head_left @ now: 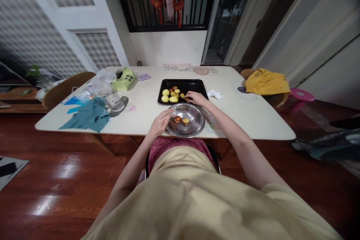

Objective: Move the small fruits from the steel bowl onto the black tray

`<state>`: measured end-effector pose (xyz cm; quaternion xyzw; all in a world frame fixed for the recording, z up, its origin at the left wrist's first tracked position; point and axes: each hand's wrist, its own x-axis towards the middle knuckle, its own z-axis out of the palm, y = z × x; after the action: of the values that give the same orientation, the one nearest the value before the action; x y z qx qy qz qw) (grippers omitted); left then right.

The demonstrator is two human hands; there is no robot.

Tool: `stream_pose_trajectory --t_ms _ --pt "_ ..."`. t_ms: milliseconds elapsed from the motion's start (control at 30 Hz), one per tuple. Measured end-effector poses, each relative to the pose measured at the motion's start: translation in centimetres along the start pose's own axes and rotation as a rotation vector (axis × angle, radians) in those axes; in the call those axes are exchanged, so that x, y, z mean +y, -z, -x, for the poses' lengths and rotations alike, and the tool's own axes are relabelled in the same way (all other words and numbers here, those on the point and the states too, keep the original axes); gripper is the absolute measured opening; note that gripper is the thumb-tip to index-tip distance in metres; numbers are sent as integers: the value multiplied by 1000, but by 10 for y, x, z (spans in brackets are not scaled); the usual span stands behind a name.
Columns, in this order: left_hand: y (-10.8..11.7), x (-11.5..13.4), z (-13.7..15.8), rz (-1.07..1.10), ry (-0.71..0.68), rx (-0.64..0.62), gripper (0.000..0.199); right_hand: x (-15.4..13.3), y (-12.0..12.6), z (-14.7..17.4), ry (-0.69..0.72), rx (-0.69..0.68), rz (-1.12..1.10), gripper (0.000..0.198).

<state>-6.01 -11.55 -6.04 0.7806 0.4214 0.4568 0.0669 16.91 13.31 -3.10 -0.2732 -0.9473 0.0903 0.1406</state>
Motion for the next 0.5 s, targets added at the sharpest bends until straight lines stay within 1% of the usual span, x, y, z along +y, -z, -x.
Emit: stream_pose_trajectory --t_ms 167,267,367,433,500 --pt "0 -1 1 -2 8 -6 47 5 -2 0 -16 37 -64 27" --pt "0 -1 0 6 6 -2 47 8 0 6 -25 101 -98 29" --pt "1 0 0 8 3 -6 48 7 5 21 -45 179 -125 37" --pt "1 0 0 9 6 -7 48 1 10 36 -57 254 -164 37" --pt "1 0 0 8 10 -3 48 -9 17 54 -54 361 -245 34"
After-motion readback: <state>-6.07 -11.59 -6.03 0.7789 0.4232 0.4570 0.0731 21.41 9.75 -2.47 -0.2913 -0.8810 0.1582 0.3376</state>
